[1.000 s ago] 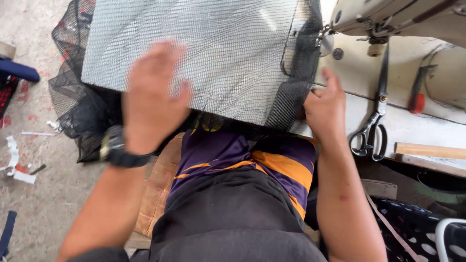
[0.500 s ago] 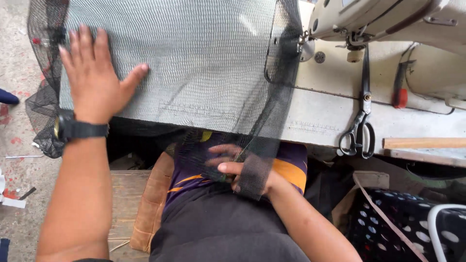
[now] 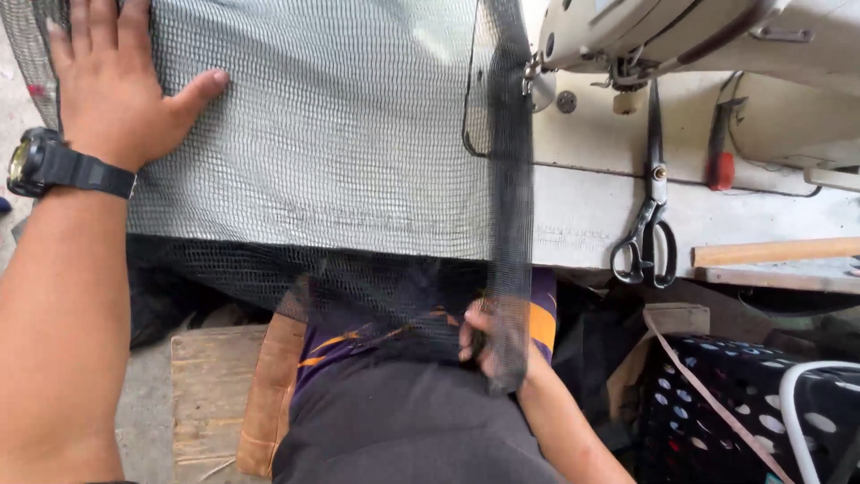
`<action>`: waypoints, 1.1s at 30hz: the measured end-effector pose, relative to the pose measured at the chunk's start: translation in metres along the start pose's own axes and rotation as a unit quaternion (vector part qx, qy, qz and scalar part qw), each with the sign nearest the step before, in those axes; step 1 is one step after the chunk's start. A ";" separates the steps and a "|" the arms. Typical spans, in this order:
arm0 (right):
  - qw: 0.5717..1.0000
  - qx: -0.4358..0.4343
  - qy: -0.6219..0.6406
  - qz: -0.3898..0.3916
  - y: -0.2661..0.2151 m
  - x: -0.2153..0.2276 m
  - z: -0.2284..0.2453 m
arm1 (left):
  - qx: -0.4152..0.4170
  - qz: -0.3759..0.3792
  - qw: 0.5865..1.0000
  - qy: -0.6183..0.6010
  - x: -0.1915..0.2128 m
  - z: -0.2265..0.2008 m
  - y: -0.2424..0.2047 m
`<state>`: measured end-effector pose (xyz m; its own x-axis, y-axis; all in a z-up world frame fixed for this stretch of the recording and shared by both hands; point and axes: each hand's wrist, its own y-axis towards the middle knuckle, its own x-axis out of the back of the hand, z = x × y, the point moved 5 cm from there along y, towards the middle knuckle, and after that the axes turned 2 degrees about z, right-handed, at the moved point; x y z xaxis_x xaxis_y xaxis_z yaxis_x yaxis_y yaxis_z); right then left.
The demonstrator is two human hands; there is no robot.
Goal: The person aligns a black mesh fabric with a black webbing strap on a sewing machine table. They guide the materials under the sewing machine needle to stitch the strap to the mesh edge, repeatedly adjusting the fabric and strap to maintain alignment throughout the process.
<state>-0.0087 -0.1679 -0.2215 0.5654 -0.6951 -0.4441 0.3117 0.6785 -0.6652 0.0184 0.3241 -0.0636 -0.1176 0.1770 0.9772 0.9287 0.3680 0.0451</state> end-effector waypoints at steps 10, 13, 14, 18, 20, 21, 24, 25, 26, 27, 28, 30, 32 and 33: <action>0.929 0.105 -0.146 -0.323 -0.041 -0.025 0.071 | -0.297 0.053 0.948 -0.102 -0.020 -0.247 -0.066; 0.924 0.149 -0.110 -0.334 -0.073 -0.045 0.106 | -0.403 0.078 0.910 -0.060 -0.058 -0.287 -0.086; 0.913 0.158 -0.185 -0.328 -0.082 -0.056 0.123 | -0.422 0.004 0.905 -0.056 -0.065 -0.293 -0.088; 0.919 0.198 -0.143 -0.308 -0.070 -0.041 0.115 | -0.410 -0.084 0.905 -0.075 -0.073 -0.294 -0.092; 0.875 0.281 -0.258 -0.298 -0.060 -0.019 0.101 | -0.389 -0.069 0.904 -0.166 -0.076 -0.286 -0.092; 0.876 0.280 -0.255 -0.298 -0.054 -0.015 0.096 | -0.390 -0.066 0.904 -0.165 -0.078 -0.284 -0.092; 0.871 0.346 -0.183 -0.297 -0.047 -0.014 0.098 | -0.294 -0.047 0.873 -0.387 -0.073 -0.271 -0.086; 0.859 0.368 -0.205 -0.290 -0.048 -0.022 0.110 | -0.253 -0.056 0.842 -0.473 -0.066 -0.268 -0.085; 0.845 0.392 -0.228 -0.283 -0.048 -0.030 0.123 | -0.209 -0.065 0.804 -0.553 -0.059 -0.264 -0.083; 0.845 0.392 -0.226 -0.285 -0.046 -0.026 0.122 | -0.210 -0.062 0.804 -0.553 -0.058 -0.263 -0.083; 0.818 0.399 -0.265 -0.319 -0.046 -0.022 0.123 | -0.198 -0.062 0.796 -0.569 -0.058 -0.261 -0.082; 0.788 0.405 -0.302 -0.352 -0.049 -0.022 0.123 | -0.186 -0.061 0.787 -0.585 -0.058 -0.257 -0.081; 0.784 0.405 -0.286 -0.374 -0.056 -0.027 0.119 | -0.169 -0.089 0.791 -0.582 -0.059 -0.254 -0.082; 0.784 0.405 -0.285 -0.374 -0.056 -0.024 0.114 | -0.169 -0.088 0.791 -0.582 -0.052 -0.256 -0.081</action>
<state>0.0471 -0.1618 -0.1055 0.1715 -0.9077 0.3829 0.9709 0.2217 0.0906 0.0390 0.0518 -0.0647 -0.3179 0.9421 0.1063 0.8796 0.2513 0.4039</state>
